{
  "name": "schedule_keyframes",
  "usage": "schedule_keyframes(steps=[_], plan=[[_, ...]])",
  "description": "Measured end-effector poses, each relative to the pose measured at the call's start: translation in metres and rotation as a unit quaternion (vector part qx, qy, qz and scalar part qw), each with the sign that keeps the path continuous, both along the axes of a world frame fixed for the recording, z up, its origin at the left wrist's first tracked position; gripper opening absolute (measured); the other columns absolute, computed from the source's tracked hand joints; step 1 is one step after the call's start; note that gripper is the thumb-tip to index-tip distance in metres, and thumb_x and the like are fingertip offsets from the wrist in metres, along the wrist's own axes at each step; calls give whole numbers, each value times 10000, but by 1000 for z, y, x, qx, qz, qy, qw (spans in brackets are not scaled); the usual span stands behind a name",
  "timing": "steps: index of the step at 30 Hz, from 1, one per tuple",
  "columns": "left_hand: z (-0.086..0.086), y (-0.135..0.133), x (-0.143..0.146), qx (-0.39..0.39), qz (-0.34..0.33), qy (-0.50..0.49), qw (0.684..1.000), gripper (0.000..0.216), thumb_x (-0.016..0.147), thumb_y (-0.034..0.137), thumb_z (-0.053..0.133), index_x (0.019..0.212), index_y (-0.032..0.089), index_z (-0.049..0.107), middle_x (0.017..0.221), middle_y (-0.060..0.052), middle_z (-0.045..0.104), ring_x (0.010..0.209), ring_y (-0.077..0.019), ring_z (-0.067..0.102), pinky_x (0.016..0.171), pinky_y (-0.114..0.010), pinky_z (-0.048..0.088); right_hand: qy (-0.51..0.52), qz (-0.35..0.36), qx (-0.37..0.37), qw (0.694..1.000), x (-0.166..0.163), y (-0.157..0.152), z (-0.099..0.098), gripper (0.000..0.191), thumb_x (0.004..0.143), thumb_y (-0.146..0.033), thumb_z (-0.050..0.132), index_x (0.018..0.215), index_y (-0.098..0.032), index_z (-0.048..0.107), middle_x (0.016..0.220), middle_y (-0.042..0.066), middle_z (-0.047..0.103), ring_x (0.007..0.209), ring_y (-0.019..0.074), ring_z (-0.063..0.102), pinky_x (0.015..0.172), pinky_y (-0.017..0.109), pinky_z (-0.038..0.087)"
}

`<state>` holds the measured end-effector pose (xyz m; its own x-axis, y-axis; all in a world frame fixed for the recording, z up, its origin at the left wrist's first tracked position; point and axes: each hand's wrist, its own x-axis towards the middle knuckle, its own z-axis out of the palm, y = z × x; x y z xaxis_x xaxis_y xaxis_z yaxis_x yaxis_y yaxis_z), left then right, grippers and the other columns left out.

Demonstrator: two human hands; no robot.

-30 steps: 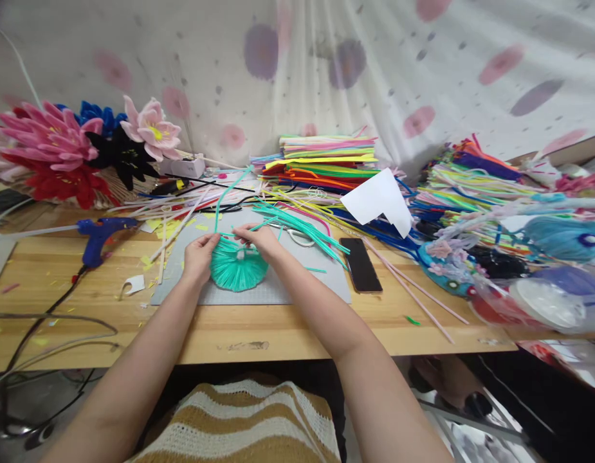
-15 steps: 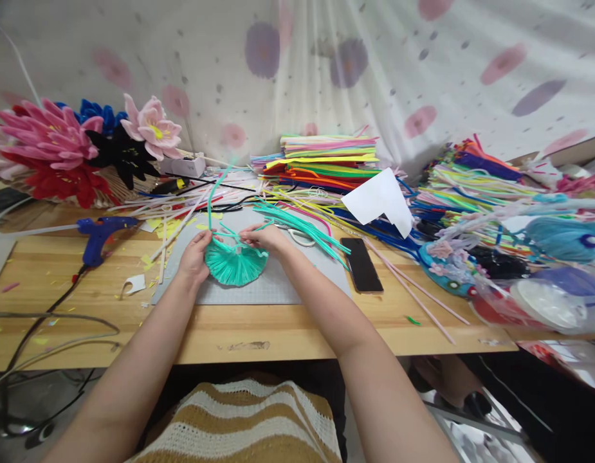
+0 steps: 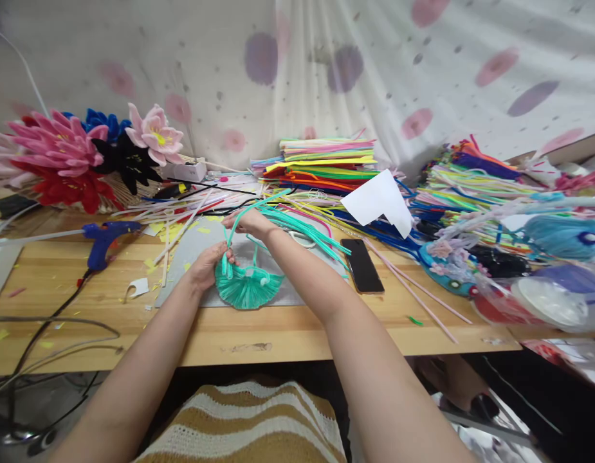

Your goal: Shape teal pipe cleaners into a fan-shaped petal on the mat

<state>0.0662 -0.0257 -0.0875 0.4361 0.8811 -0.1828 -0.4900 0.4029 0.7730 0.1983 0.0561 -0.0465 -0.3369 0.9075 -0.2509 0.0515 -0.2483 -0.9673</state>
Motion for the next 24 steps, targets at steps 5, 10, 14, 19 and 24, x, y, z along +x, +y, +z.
schedule_keyframes(steps=[5, 10, 14, 19, 24], plan=[[-1, 0, 3, -27, -32, 28, 999, 340, 543, 309, 792, 743, 134, 580, 527, 32, 583, 451, -109, 569, 512, -245, 502, -12, 130, 76, 989, -8, 4, 5, 136, 545, -134, 726, 651, -98, 648, 498, -29, 558, 475, 53, 454, 467, 182, 356], [8, -2, 10, -51, -6, 70, 996, 280, 541, 290, 777, 662, 130, 581, 496, 21, 588, 419, -116, 554, 483, -245, 474, 9, 161, 64, 985, -23, 2, 6, 213, 574, -187, 751, 723, -105, 624, 520, -34, 560, 470, 42, 438, 457, 168, 357], [4, 3, 10, -24, 80, 91, 992, 273, 552, 307, 763, 664, 130, 588, 537, -4, 626, 460, -123, 569, 497, -234, 446, 58, 62, -18, 996, -27, 2, 2, 197, 686, -247, 700, 764, -141, 553, 561, -32, 567, 483, 45, 466, 493, 169, 397], [-18, 15, -1, 49, 276, 170, 945, 277, 543, 300, 758, 670, 160, 557, 496, 35, 584, 460, -114, 538, 500, -217, 396, -75, -68, -26, 995, -1, -7, -1, 184, 770, -163, 594, 643, -155, 461, 529, -30, 531, 465, 45, 454, 491, 174, 363], [-30, 22, -2, 127, 314, 283, 897, 140, 628, 244, 691, 638, 179, 567, 495, 43, 538, 510, -116, 521, 520, -207, 375, -178, 85, 231, 953, 7, -34, 9, 158, 688, -247, 667, 785, -147, 592, 595, -41, 529, 537, 64, 444, 549, 199, 335]])
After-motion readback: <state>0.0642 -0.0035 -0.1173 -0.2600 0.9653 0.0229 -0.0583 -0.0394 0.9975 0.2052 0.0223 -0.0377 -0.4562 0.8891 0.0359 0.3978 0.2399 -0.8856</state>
